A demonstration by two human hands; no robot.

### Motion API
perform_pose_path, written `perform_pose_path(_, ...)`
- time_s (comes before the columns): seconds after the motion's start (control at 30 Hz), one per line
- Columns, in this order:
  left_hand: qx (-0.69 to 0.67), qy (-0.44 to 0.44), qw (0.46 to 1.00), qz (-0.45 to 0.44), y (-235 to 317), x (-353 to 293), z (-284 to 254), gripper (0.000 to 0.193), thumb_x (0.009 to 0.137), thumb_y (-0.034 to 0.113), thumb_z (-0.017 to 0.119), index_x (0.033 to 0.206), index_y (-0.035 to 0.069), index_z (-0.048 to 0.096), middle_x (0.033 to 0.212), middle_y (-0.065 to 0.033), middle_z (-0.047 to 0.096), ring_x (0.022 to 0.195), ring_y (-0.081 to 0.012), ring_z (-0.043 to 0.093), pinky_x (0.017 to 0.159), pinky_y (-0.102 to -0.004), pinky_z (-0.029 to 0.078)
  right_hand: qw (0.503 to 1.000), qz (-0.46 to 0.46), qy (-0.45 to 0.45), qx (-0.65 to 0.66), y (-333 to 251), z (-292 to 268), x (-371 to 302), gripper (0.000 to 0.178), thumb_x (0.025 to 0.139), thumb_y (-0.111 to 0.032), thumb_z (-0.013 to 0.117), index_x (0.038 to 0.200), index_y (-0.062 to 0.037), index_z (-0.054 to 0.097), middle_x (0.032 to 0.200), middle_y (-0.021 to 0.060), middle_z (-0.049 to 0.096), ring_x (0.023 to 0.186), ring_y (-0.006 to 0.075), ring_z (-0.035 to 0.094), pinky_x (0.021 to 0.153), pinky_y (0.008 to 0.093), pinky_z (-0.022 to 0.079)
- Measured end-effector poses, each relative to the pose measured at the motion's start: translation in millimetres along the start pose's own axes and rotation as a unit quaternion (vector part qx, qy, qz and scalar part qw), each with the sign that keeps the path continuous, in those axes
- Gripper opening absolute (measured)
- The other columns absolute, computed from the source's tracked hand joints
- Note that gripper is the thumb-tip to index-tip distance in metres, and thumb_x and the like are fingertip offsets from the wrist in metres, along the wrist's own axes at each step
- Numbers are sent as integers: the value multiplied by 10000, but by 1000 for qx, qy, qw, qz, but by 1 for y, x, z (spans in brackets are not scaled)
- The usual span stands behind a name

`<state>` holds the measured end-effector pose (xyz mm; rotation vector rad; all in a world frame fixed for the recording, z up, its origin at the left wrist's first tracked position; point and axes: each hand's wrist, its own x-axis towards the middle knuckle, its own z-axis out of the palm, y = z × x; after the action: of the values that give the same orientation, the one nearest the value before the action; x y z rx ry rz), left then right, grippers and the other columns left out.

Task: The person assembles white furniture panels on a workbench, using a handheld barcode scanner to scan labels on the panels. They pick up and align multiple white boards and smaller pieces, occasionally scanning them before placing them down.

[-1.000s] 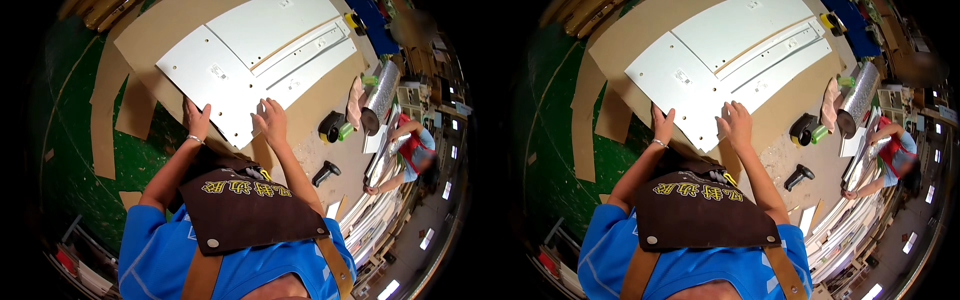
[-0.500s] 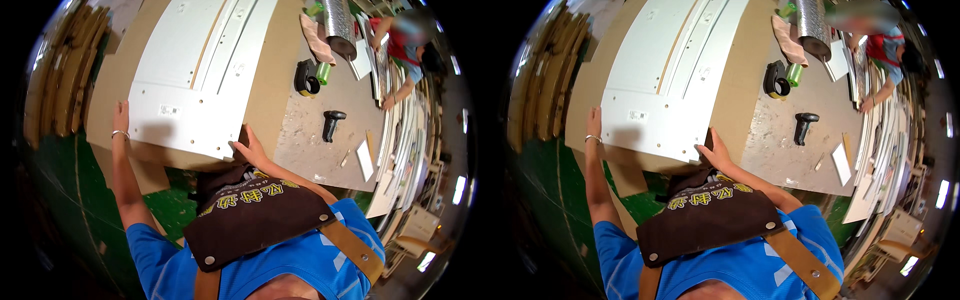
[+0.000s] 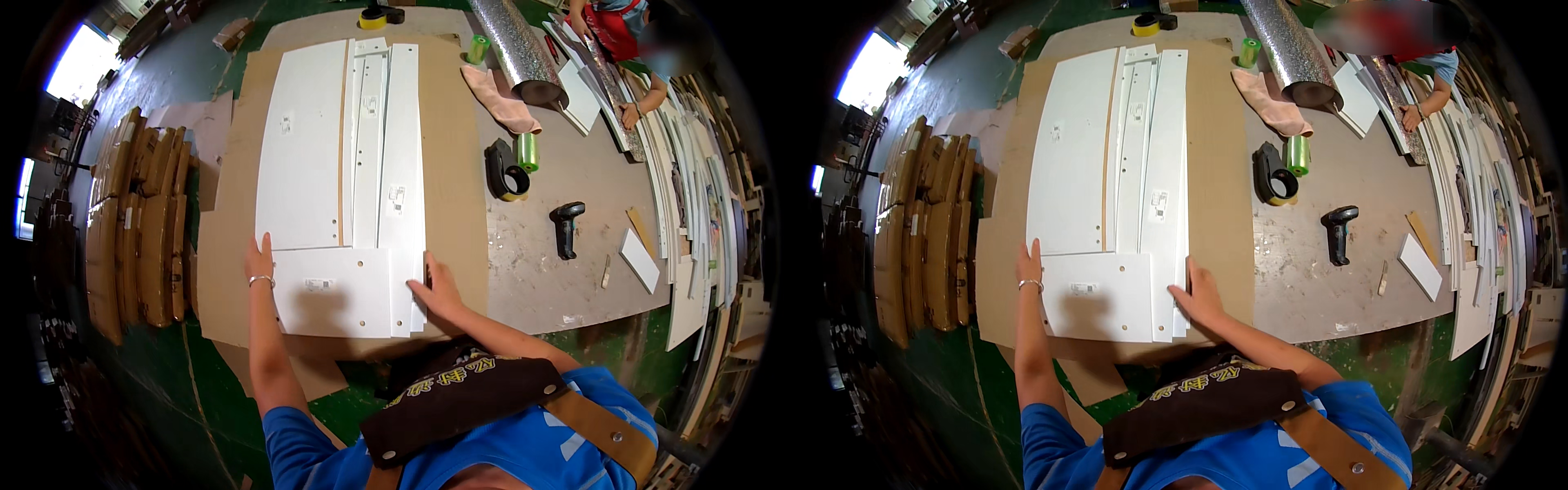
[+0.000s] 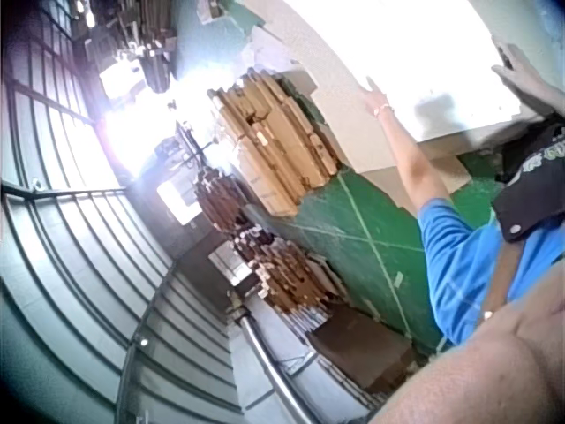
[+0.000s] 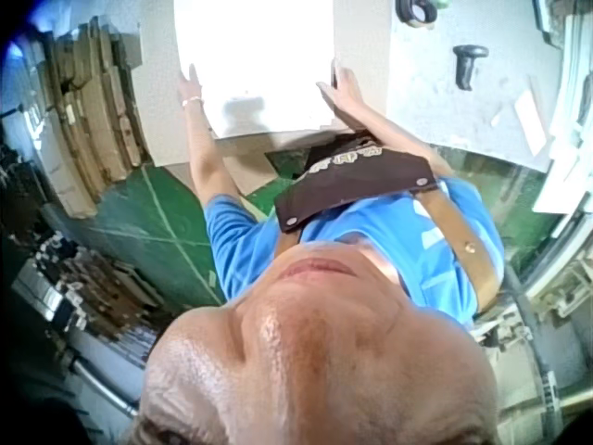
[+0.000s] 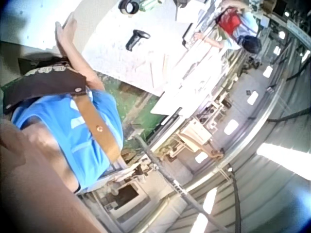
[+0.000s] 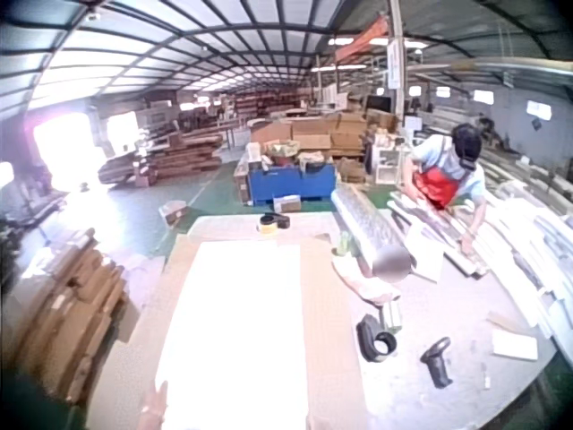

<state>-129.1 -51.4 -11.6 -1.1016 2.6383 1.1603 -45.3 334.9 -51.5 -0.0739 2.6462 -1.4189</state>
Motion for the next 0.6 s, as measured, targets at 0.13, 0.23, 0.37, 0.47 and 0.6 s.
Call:
perform_pose_path(0.13,108,17,988,107,-19,42,-5,687,883,443,530,1322,-65,389,1327,-235,459,1228,-340,451,1012,-390,366,993,-38,107,-16,8,0,76,554,794,-302,646,1163,35,406,1008,241,523,995,401,487,857,465,395)
perform_pose_path(0.23,65,14,984,162,1,85,9,685,875,425,547,1329,-58,377,1311,-232,475,1202,-357,468,997,-414,378,991,-39,130,-15,4,-12,146,501,786,-303,654,1091,28,433,1004,230,532,995,396,491,857,459,397)
perform_pose_path(0.37,59,-2,987,148,58,125,17,680,866,419,565,1330,-41,377,1301,-237,476,1212,-360,460,1003,-408,376,989,-34,126,-65,-4,-13,208,566,781,-356,655,1142,8,416,1068,202,516,1039,371,478,880,451,391)
perform_pose_path(0.47,58,61,972,218,83,157,38,674,849,443,583,1333,12,399,1296,-233,473,1190,-363,474,987,-411,394,992,-13,42,-118,-2,-8,234,712,791,-419,644,1290,-15,337,1270,192,431,1198,347,402,969,514,317)
perform_pose_path(0.6,174,108,951,229,118,140,66,661,816,483,611,1339,118,434,1330,-221,440,1192,-363,464,983,-431,398,992,29,-38,-117,8,-19,231,879,799,-488,627,1426,-62,181,1474,144,235,1358,301,238,1019,642,148)
